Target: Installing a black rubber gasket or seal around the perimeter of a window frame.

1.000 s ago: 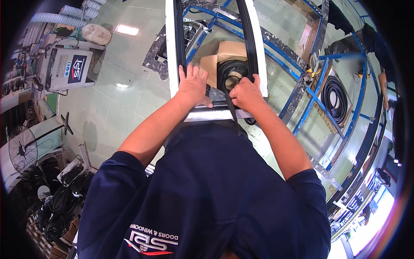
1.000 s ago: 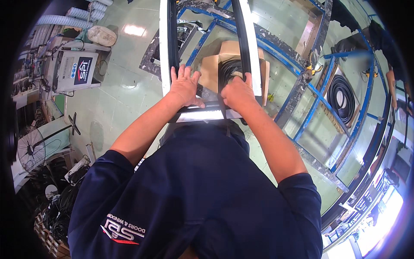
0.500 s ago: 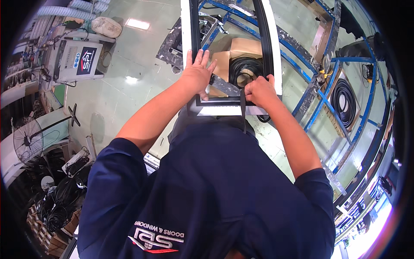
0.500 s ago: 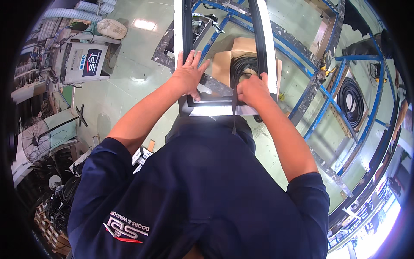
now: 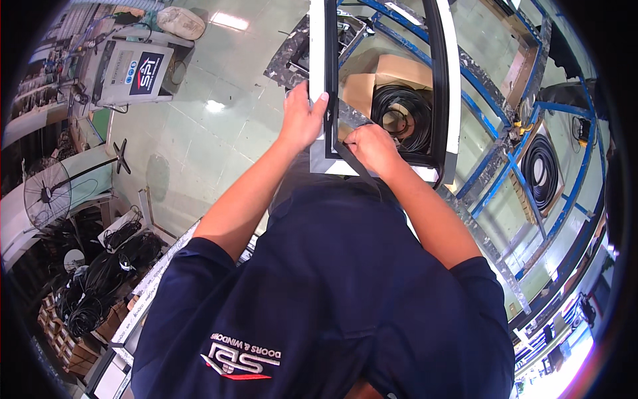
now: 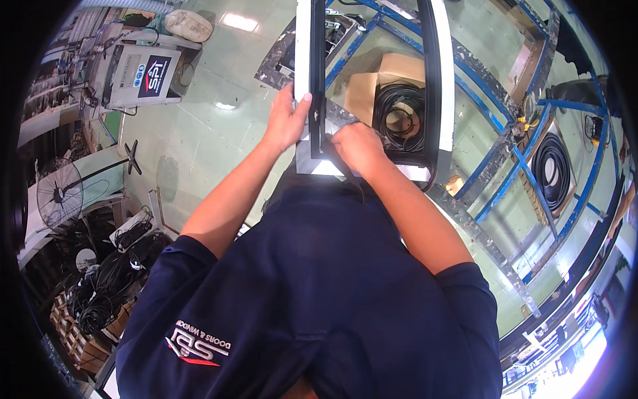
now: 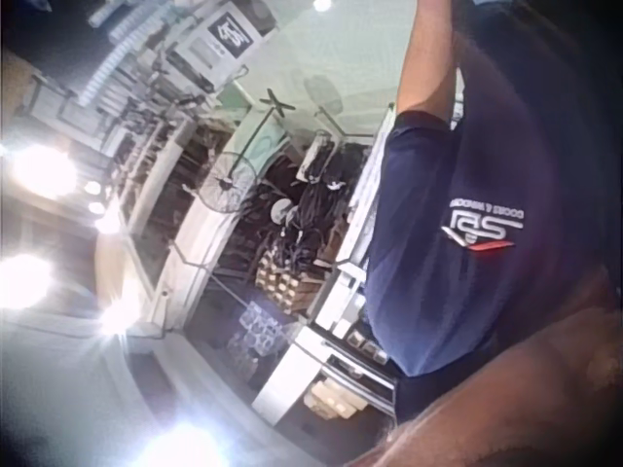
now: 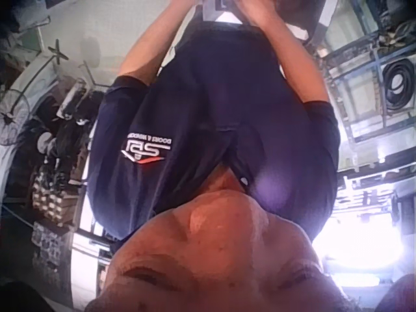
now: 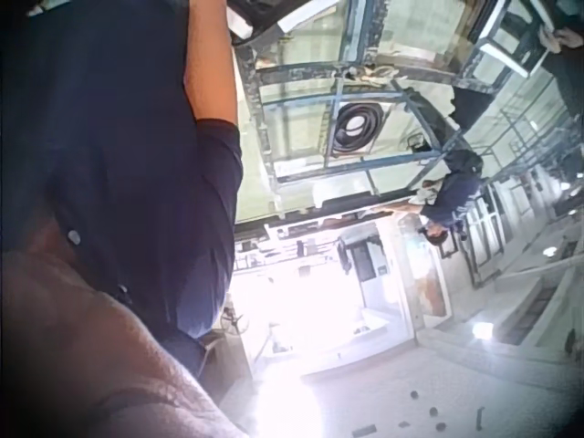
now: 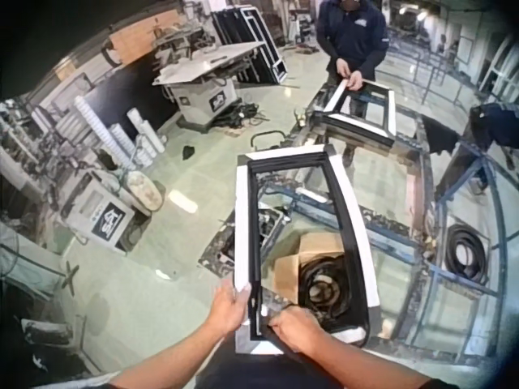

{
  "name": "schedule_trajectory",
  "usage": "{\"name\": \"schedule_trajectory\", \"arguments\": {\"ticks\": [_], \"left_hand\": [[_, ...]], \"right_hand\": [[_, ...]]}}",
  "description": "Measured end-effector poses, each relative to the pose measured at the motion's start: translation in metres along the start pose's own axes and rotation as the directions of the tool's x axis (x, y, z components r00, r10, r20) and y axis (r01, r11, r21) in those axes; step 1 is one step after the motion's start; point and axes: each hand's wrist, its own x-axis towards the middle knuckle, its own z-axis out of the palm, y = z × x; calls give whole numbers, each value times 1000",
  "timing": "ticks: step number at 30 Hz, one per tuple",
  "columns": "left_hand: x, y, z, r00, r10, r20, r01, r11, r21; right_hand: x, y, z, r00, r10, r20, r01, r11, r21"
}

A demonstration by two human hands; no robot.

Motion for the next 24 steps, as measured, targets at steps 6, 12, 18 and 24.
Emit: {"name": "schedule_trajectory", "arguments": {"ticks": [6, 12, 18, 24], "left_hand": [[-17, -16, 28, 967, -14, -253, -25, 988, -152], [-15, -21, 33, 928, -247, -279, 98, 885, -456], [-14, -23, 33, 917, -246, -314, 87, 892, -443], [-15, -14, 27, 928, -219, -300, 91, 916, -390]], "right_hand": [[9, -31, -7, 986, 149, 71, -143, 986, -85], [21, -13, 9, 978, 184, 100, -199, 965, 169], [45, -14, 19, 927, 296, 229, -350, 902, 252], [48, 3, 36, 915, 349, 201, -403, 788, 465]]}}
